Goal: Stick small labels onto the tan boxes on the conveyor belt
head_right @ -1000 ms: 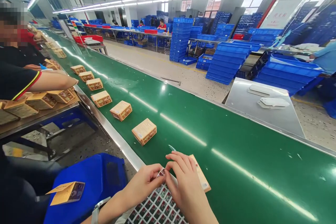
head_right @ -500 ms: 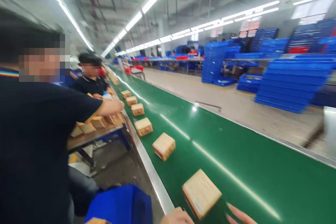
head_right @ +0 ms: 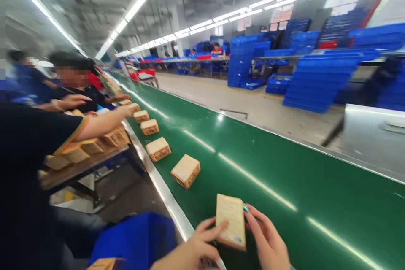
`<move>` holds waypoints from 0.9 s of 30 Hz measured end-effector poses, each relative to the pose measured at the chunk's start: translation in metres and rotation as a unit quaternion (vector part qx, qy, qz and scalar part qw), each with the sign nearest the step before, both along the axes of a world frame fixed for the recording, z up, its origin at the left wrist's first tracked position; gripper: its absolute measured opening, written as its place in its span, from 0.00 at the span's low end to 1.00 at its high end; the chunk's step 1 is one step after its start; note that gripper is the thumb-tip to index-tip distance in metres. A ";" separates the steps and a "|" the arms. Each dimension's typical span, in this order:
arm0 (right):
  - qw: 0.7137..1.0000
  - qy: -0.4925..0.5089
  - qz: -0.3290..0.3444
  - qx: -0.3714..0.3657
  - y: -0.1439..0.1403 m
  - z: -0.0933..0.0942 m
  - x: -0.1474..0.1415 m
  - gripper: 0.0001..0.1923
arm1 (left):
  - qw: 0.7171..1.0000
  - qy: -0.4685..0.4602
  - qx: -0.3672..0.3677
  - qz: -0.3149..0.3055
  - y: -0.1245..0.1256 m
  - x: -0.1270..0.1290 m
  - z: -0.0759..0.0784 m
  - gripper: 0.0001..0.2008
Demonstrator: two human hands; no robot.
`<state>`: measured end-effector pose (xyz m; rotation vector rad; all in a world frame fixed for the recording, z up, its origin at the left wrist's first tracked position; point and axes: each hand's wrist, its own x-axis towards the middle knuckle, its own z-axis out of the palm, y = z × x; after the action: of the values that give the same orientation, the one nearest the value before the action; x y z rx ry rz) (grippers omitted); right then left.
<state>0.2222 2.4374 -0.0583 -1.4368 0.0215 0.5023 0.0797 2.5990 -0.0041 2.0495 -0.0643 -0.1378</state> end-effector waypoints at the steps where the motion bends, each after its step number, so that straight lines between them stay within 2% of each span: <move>1: 1.000 -0.001 -0.015 0.005 0.002 0.008 -0.004 0.29 | 1.000 0.009 0.016 0.004 -0.004 -0.002 0.003 0.05; 4: 1.000 0.004 -0.024 0.014 0.010 0.020 -0.015 0.24 | 0.997 0.070 0.040 -0.002 -0.006 -0.003 0.016 0.05; 8: 0.999 0.017 -0.019 0.025 0.008 0.024 -0.026 0.22 | 0.995 0.086 0.043 -0.024 -0.007 -0.001 0.028 0.08; 13: 1.000 -0.015 -0.025 -0.010 -0.008 0.030 -0.028 0.21 | 0.996 0.056 0.052 -0.040 -0.018 -0.002 0.023 0.07; 21: 0.993 -0.065 0.039 -0.093 -0.037 0.046 -0.019 0.22 | 0.995 0.034 0.057 -0.069 -0.032 0.001 0.020 0.09; 27: 0.991 -0.066 0.012 -0.113 -0.052 0.043 -0.018 0.22 | 0.996 0.012 0.051 -0.078 -0.043 0.001 0.018 0.09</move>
<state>0.2045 2.3859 -0.0156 -1.6909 -0.0456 0.4331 0.0811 2.5561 0.0137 2.1428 -0.2061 -0.2660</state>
